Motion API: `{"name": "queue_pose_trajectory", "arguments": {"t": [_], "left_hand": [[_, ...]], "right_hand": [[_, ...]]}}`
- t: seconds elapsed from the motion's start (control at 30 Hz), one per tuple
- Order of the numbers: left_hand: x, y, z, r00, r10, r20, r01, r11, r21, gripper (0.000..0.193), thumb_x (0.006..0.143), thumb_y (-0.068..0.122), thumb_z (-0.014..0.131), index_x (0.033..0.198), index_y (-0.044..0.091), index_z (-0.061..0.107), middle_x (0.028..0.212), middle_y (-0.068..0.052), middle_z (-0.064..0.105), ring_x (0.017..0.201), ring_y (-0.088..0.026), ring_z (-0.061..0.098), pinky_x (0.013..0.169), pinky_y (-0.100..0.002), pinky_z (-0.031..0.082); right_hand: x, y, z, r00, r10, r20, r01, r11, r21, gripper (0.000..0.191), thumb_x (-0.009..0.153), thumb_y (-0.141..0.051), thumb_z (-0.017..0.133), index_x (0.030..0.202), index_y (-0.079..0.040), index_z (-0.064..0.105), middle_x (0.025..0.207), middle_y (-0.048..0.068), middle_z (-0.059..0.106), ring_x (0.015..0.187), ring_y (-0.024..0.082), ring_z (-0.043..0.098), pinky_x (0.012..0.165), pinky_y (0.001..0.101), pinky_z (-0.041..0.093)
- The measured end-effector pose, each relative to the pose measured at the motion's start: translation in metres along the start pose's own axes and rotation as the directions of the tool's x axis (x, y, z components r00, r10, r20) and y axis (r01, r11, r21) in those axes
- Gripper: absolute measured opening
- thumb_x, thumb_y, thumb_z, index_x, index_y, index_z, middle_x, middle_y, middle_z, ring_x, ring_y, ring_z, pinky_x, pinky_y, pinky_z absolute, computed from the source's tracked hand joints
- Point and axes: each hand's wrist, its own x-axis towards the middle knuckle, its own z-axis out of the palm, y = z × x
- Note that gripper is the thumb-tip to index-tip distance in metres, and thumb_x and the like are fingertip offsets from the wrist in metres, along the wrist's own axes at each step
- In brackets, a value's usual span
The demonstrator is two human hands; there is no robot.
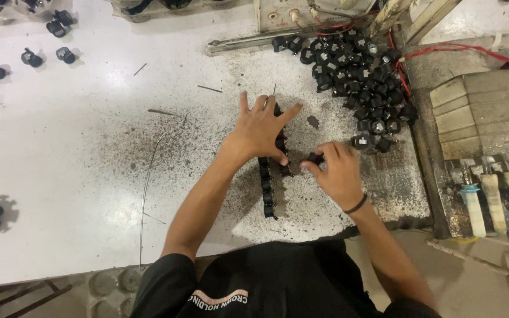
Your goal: The person tests small black plastic motor components at a workbench using red probe leads, then gathers the parts from the table and egg-carton trays and arranges them into rows. The person then uses a blue soldering iron to solder wires on the lined-up components.
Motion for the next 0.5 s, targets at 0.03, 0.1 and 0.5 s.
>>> {"name": "queue_pose_trajectory", "arguments": {"t": [0.03,0.1,0.5], "left_hand": [[-0.007,-0.001,-0.002,0.994,0.015,-0.11,-0.018,1.0,-0.025,0.13,0.047,0.062,0.096,0.155,0.026,0.032,0.147,-0.027,0.047,0.138,-0.044,0.038,0.11,-0.075,0.017],[-0.024,0.001,0.002,0.961,0.062,-0.268,-0.068,0.998,-0.011,0.112,0.051,0.058,0.094,0.144,0.017,0.046,0.141,-0.024,0.053,0.131,-0.04,0.046,0.107,-0.069,0.026],[-0.071,0.031,0.086,0.806,0.128,-0.578,-0.25,0.959,-0.136,0.015,0.077,0.015,0.08,0.09,0.011,0.074,0.095,-0.001,0.066,0.095,-0.024,0.059,0.085,-0.043,0.044]], "right_hand": [[-0.007,-0.004,-0.001,0.998,-0.049,-0.043,0.049,0.999,0.002,0.044,0.08,-0.034,0.088,0.106,-0.004,0.07,0.097,0.01,0.069,0.089,0.029,0.066,0.089,0.0476,0.049],[-0.02,-0.01,-0.007,0.982,-0.132,-0.133,0.134,0.991,0.01,0.043,0.082,-0.026,0.085,0.113,0.0,0.072,0.094,0.014,0.067,0.081,0.033,0.065,0.076,0.044,0.053],[-0.056,-0.056,-0.001,0.921,-0.298,-0.249,0.353,0.911,0.214,0.016,0.086,-0.003,0.076,0.101,0.0,0.072,0.099,0.011,0.068,0.086,0.029,0.069,0.074,0.0366,0.057]]}}
